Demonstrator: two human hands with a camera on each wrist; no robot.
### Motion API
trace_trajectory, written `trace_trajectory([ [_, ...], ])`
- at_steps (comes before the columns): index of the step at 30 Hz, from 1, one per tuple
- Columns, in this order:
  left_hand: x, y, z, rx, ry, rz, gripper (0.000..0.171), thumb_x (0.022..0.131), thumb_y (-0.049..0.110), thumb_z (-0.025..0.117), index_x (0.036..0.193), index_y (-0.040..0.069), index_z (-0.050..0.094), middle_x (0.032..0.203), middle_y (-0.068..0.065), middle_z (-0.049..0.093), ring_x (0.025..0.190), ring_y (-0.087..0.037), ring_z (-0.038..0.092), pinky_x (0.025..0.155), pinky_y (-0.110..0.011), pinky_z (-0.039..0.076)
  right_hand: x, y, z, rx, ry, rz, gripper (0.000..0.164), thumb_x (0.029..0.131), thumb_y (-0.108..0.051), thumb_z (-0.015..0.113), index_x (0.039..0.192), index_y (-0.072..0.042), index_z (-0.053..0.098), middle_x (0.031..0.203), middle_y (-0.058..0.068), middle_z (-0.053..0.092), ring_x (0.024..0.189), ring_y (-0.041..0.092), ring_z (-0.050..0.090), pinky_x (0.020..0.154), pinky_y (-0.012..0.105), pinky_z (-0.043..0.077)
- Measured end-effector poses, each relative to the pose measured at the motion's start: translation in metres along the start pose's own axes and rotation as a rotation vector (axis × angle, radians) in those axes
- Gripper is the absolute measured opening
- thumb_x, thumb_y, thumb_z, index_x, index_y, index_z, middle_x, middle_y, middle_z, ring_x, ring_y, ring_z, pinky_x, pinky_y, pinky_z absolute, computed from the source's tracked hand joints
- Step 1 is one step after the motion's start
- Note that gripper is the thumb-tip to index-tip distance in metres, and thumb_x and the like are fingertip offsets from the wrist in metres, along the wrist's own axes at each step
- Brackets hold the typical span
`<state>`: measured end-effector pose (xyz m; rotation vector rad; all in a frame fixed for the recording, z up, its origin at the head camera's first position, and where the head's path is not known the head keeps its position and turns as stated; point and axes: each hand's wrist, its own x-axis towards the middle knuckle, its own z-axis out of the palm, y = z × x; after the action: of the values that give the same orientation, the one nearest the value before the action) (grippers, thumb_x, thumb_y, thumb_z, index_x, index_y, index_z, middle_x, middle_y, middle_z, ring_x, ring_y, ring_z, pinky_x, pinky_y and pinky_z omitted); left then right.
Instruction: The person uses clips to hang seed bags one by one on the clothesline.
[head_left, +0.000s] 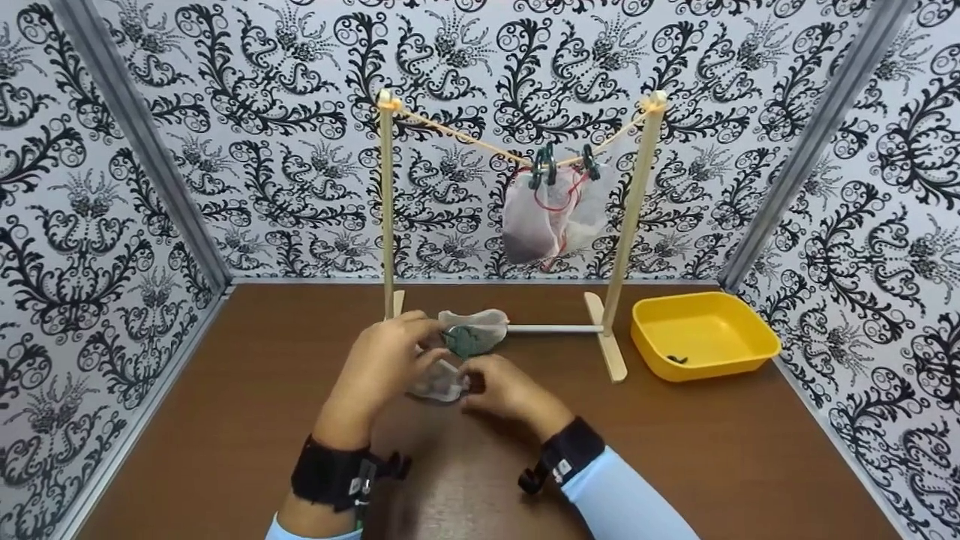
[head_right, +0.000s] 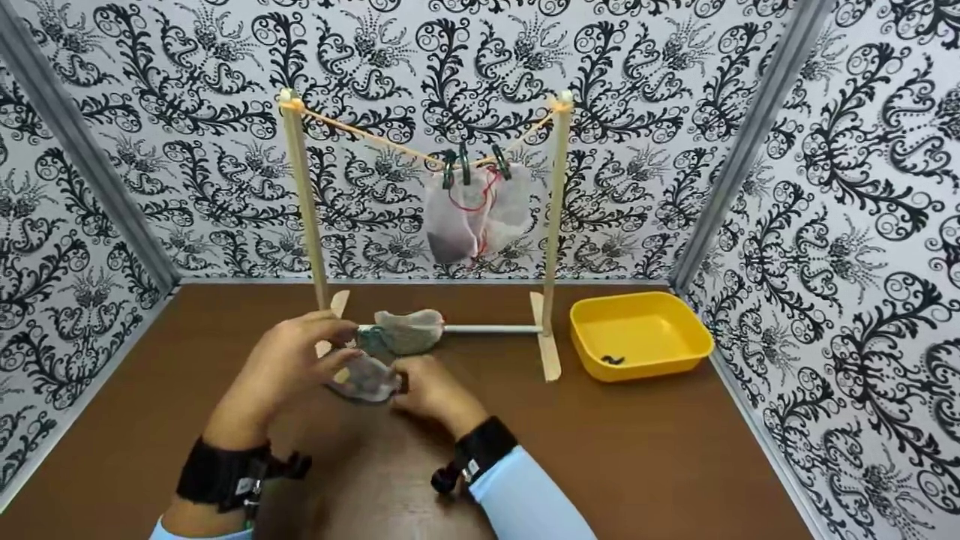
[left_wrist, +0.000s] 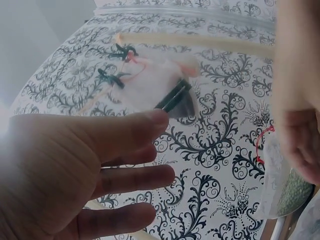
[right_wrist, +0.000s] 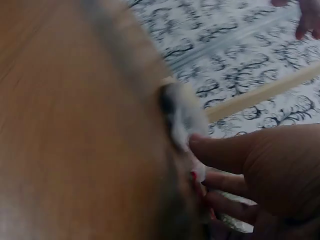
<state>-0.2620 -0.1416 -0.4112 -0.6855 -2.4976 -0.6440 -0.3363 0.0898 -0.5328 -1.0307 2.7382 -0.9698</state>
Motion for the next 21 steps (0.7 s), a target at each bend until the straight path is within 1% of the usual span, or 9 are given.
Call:
trace_trajectory([
  [2,0.0,-0.001,0.0,0.016,0.039,0.027,0.028,0.089,0.015,0.096,0.115,0.009,0.086,0.102,-0.002,0.082,0.088,-0.025,0.082,0.082,-0.044,0.07,0.0,0.001,0.004,-0.094,-0.004,-0.026,0.035,0.087,-0.016,0.098,0.118,-0.01,0.083,0.117,0.005,0.082,0.116,0.029,0.073,0.107,0.046,0.06],
  [5,-0.001,-0.002,-0.001,0.04,0.092,0.053,0.02,0.089,0.013,0.095,0.106,0.009,0.086,0.098,-0.001,0.083,0.084,-0.026,0.082,0.078,-0.045,0.07,-0.001,-0.001,0.006,-0.203,-0.003,-0.042,0.029,0.087,-0.02,0.099,0.113,-0.015,0.086,0.111,0.0,0.08,0.113,0.023,0.069,0.102,0.041,0.058],
  [11,-0.001,-0.005,0.0,0.065,0.14,0.084,0.011,0.091,0.011,0.093,0.1,0.012,0.087,0.091,0.001,0.081,0.082,-0.025,0.082,0.075,-0.044,0.069,0.0,-0.01,0.007,-0.302,-0.014,-0.074,0.008,0.093,-0.019,0.093,0.099,-0.017,0.089,0.094,-0.002,0.079,0.094,0.019,0.068,0.087,0.038,0.059],
  [14,-0.001,-0.006,0.0,0.077,0.157,0.087,0.011,0.09,0.01,0.094,0.098,0.013,0.088,0.089,0.002,0.081,0.08,-0.024,0.082,0.073,-0.044,0.069,-0.002,-0.015,0.008,-0.375,-0.02,-0.063,0.002,0.095,-0.02,0.09,0.096,-0.018,0.089,0.093,-0.002,0.074,0.092,0.018,0.067,0.084,0.037,0.06],
  [18,-0.002,-0.008,0.0,0.103,0.191,0.087,0.012,0.086,0.009,0.096,0.094,0.013,0.087,0.087,0.002,0.081,0.077,-0.025,0.082,0.069,-0.044,0.068,-0.005,-0.024,0.008,-0.524,-0.025,-0.068,0.007,0.098,-0.019,0.084,0.093,-0.017,0.088,0.097,0.002,0.069,0.094,0.023,0.068,0.083,0.04,0.063],
  [21,-0.002,-0.009,0.0,0.117,0.216,0.08,0.013,0.085,0.009,0.097,0.091,0.013,0.086,0.084,0.001,0.08,0.075,-0.025,0.081,0.068,-0.045,0.068,-0.008,-0.031,0.005,-0.622,-0.013,-0.099,0.011,0.102,-0.02,0.078,0.094,-0.014,0.084,0.1,0.004,0.07,0.094,0.026,0.07,0.08,0.044,0.064],
])
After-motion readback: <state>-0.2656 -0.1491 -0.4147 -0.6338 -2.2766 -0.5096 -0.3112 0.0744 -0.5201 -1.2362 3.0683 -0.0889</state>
